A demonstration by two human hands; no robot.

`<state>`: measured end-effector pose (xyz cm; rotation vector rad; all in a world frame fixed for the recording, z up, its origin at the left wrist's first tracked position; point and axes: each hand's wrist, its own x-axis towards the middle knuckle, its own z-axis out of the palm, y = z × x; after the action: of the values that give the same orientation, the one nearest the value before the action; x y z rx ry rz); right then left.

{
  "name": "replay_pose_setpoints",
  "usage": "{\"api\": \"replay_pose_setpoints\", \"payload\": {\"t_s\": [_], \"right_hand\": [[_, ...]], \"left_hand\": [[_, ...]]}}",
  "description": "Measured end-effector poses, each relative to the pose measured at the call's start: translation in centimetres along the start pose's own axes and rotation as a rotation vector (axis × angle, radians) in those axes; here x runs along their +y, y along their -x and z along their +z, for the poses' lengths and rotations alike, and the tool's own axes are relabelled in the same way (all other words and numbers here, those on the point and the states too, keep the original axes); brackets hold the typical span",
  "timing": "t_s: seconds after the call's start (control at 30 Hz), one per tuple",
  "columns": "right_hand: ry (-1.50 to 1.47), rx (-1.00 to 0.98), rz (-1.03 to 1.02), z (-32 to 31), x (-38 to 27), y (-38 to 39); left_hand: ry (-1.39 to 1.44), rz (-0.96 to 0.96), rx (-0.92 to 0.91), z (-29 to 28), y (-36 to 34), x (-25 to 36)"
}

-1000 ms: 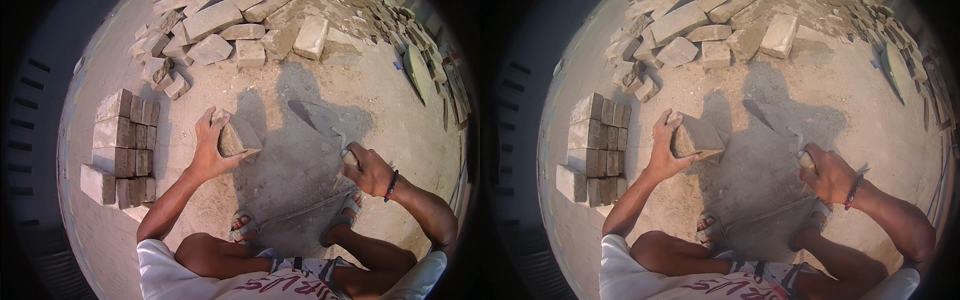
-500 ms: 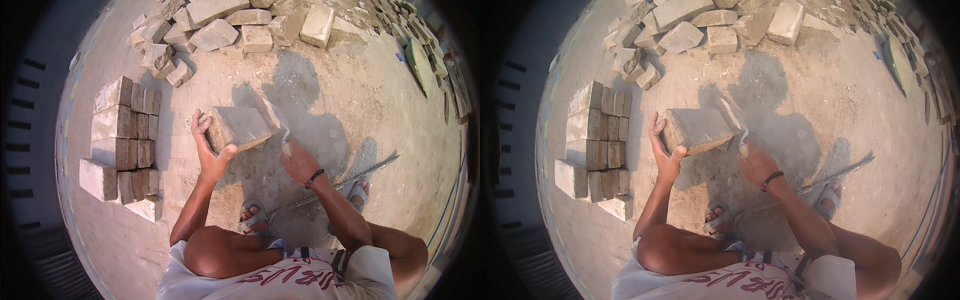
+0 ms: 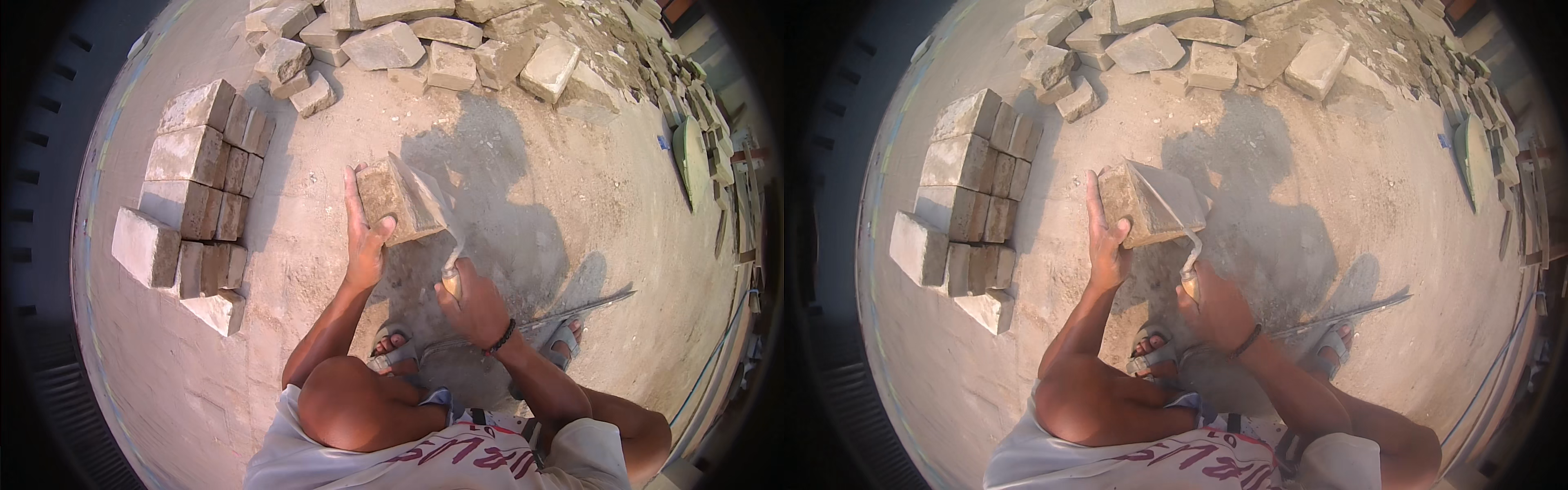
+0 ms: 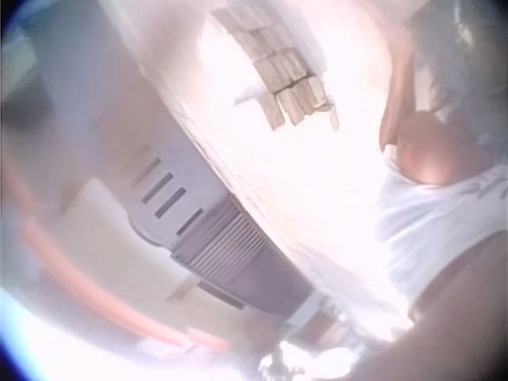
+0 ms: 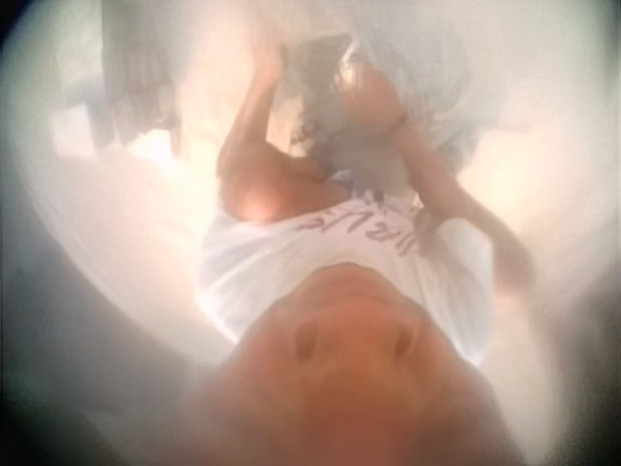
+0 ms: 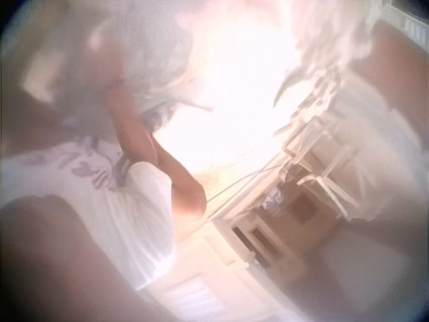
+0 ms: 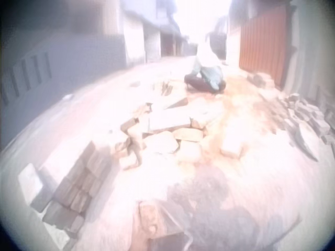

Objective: The person uses a chisel and hammer to chip and shape rectangular stone blocks. They repeatedly strike the stone to remove material, rotate the block to work on different edges, and place the finished pieces into a stack.

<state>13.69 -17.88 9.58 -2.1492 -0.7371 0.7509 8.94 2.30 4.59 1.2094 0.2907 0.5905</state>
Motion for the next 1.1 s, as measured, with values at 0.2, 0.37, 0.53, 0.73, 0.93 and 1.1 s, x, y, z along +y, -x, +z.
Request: {"api": "replay_pose_setpoints", "payload": {"t_s": [0.2,0.37,0.53,0.73,0.93,1.1], "right_hand": [[0.161,-0.020,0.001,-2.7,6.7,-1.7],[0.330,0.050,-0.175,-10.3,-0.6,-0.4],[0.824,-0.115,-0.532,-13.3,-2.6,0.2],[1.027,-0.082,-0.329,-15.4,-1.2,-5.2],[0.829,-0.039,-0.600,-12.5,-0.8,-5.2],[0.936,0.091,-0.158,-17.3,0.8,-9.1]], "left_hand": [[-0.084,0.024,-0.119,0.1,-1.3,-3.3],[-0.445,0.015,-0.166,1.0,-2.8,-4.5],[-0.420,0.205,-0.248,2.6,-5.1,-5.2],[-0.367,0.123,-0.263,2.9,-6.9,-5.8],[-0.218,0.087,-0.293,1.0,-8.6,-5.1],[-0.215,-0.014,-0.402,0.8,-7.7,-3.5]]}}
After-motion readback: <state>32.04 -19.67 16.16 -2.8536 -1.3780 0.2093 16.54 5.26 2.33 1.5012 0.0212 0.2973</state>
